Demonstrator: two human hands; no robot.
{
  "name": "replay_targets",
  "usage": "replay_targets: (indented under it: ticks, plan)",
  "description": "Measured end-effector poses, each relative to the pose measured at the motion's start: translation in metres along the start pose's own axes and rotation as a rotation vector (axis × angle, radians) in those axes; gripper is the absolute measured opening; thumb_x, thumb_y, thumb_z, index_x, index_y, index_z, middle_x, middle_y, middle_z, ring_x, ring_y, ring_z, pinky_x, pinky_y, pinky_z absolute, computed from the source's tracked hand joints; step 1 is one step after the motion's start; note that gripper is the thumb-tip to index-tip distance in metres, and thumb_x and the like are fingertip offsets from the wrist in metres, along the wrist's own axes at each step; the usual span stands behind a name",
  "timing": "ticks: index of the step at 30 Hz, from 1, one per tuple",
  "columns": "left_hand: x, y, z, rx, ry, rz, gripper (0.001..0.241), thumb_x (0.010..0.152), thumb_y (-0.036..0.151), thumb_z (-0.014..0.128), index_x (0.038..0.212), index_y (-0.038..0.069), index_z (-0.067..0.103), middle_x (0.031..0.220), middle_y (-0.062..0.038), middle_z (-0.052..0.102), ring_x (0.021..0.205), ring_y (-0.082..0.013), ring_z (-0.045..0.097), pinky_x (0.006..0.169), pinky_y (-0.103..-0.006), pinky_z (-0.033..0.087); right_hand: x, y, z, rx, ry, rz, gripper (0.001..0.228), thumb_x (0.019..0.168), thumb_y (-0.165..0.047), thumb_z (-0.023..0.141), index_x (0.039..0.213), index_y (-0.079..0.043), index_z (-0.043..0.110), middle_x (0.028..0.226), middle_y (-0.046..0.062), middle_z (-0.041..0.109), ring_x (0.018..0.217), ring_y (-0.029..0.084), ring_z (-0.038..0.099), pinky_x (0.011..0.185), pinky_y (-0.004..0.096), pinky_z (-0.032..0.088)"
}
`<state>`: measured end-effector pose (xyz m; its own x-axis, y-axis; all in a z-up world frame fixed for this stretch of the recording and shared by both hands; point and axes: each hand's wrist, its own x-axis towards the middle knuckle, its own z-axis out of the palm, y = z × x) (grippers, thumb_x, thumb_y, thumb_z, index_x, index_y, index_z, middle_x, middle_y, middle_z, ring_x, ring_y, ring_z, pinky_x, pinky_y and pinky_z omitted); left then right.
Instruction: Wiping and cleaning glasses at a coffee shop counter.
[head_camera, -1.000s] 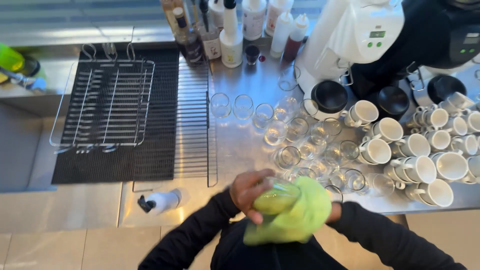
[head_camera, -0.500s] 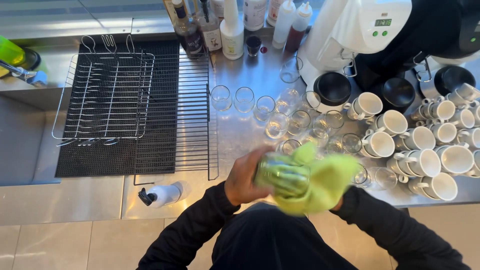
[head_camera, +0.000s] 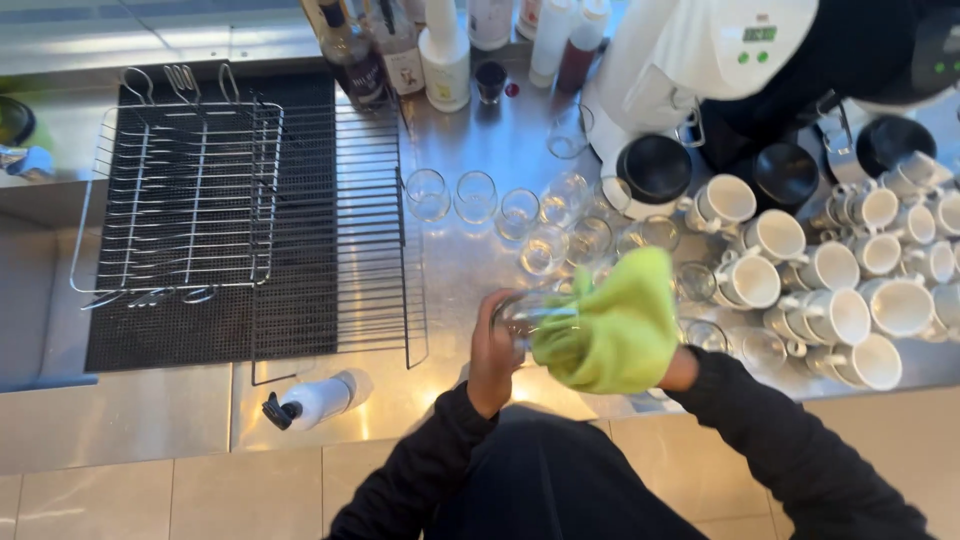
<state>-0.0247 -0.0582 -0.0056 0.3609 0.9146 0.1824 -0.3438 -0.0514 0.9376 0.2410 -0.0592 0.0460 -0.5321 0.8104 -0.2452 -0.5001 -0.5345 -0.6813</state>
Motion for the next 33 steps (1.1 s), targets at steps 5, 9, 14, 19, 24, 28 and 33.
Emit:
replay_targets:
  ticks: [5, 9, 14, 19, 24, 28, 33]
  plan:
    - [0.050, 0.028, -0.021, 0.706, -0.029, 0.779, 0.093, 0.090, 0.063, 0.065, 0.156, 0.008, 0.029, 0.137, -0.019, 0.050, 0.122, -0.0344, 0.058, 0.094, -0.0503, 0.055, 0.023, -0.033, -0.017, -1.094, 0.015, -0.431, 0.056, 0.084, -0.022, 0.078, 0.134, -0.006, 0.060, 0.129, 0.012, 0.065, 0.118, 0.027, 0.060, 0.102, 0.042, 0.048]
    - [0.063, 0.026, -0.013, 0.532, 0.209, 0.334, 0.092, 0.104, 0.051, 0.061, 0.162, 0.002, 0.008, 0.154, -0.028, 0.042, 0.124, -0.0367, 0.061, 0.094, -0.0457, 0.056, 0.089, -0.114, -0.020, -1.237, 0.104, -0.403, 0.048, 0.088, -0.026, 0.069, 0.134, -0.015, 0.062, 0.128, 0.003, 0.069, 0.109, 0.021, 0.065, 0.097, 0.036, 0.053]
    - [0.044, -0.028, -0.027, 0.544, 0.198, 0.069, 0.086, 0.104, 0.049, 0.058, 0.158, -0.001, 0.013, 0.134, -0.021, 0.060, 0.104, -0.0296, 0.067, 0.080, -0.0376, 0.059, 0.201, -0.168, -0.075, -1.853, 0.061, -0.767, 0.034, 0.086, -0.026, 0.068, 0.118, -0.015, 0.066, 0.113, 0.007, 0.069, 0.101, 0.029, 0.065, 0.086, 0.042, 0.052]
    - [0.027, -0.028, -0.027, 0.501, 0.224, -0.129, 0.077, 0.102, 0.047, 0.058, 0.153, -0.002, 0.027, 0.118, -0.017, 0.063, 0.090, -0.0228, 0.067, 0.071, -0.0334, 0.057, 0.249, -0.163, -0.076, -2.262, 0.055, -0.662, 0.021, 0.081, -0.026, 0.070, 0.100, -0.016, 0.071, 0.097, 0.009, 0.069, 0.090, 0.032, 0.066, 0.075, 0.046, 0.051]
    - [0.018, -0.042, -0.036, 0.509, 0.274, -0.209, 0.075, 0.103, 0.052, 0.054, 0.151, -0.001, 0.035, 0.112, -0.013, 0.065, 0.086, -0.0200, 0.065, 0.072, -0.0340, 0.056, 0.280, -0.147, -0.061, -2.400, 0.059, -0.362, 0.012, 0.078, -0.026, 0.071, 0.085, -0.017, 0.074, 0.084, 0.010, 0.069, 0.077, 0.033, 0.066, 0.065, 0.047, 0.049]
    - [0.019, -0.043, -0.035, 0.503, 0.236, -0.241, 0.075, 0.102, 0.056, 0.051, 0.149, -0.002, 0.039, 0.109, -0.012, 0.063, 0.088, -0.0191, 0.063, 0.073, -0.0342, 0.055, 0.276, -0.145, -0.051, -2.529, 0.156, -0.031, 0.010, 0.074, -0.026, 0.072, 0.071, -0.018, 0.077, 0.070, 0.011, 0.070, 0.064, 0.034, 0.067, 0.055, 0.048, 0.048]
    - [0.012, -0.044, -0.032, 0.463, 0.195, -0.240, 0.074, 0.102, 0.058, 0.048, 0.146, -0.002, 0.043, 0.106, -0.010, 0.064, 0.088, -0.0173, 0.062, 0.074, -0.0334, 0.055, 0.218, -0.160, 0.049, -2.432, 0.133, -0.016, 0.006, 0.066, -0.026, 0.073, 0.069, -0.022, 0.076, 0.064, 0.008, 0.067, 0.059, 0.033, 0.064, 0.054, 0.049, 0.047]
